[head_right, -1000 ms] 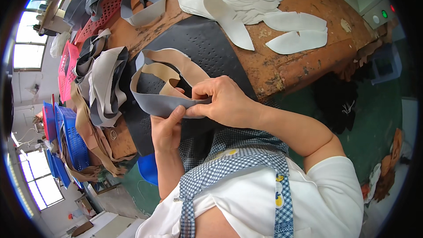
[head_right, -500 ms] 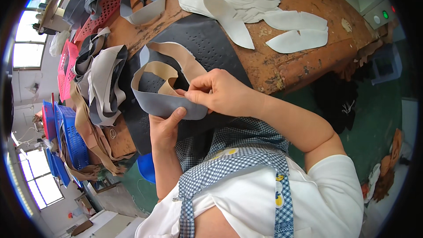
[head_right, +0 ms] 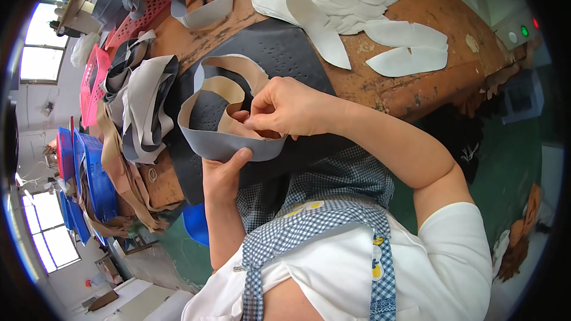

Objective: Assembling and aligning shoe upper components and linings by hand.

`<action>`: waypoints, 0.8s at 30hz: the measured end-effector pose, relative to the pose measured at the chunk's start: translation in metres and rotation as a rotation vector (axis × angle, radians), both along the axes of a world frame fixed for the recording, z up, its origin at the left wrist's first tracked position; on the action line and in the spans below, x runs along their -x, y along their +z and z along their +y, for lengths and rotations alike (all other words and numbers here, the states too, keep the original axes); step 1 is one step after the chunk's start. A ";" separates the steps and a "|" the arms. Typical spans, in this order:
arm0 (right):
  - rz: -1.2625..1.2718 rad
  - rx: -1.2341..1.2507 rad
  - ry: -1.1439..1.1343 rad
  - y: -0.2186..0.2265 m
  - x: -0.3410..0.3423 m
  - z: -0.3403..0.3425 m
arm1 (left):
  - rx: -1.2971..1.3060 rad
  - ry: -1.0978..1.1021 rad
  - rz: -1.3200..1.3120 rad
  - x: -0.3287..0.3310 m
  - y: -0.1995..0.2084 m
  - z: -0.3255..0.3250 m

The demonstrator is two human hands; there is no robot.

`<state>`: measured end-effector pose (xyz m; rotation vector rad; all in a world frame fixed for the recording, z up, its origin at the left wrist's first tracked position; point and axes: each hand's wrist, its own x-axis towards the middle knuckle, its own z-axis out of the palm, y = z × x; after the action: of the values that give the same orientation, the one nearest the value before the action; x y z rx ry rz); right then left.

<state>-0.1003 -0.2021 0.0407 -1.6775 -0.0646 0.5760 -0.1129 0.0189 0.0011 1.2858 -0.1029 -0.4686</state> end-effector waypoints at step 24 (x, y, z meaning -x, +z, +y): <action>-0.632 0.633 -0.242 -0.018 -0.044 0.006 | -0.629 0.207 0.026 0.029 0.025 0.061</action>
<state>-0.0562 -0.1957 0.0226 -2.3916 -0.1421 -0.1629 -0.1422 0.0800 0.0262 1.8827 0.2165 -0.3474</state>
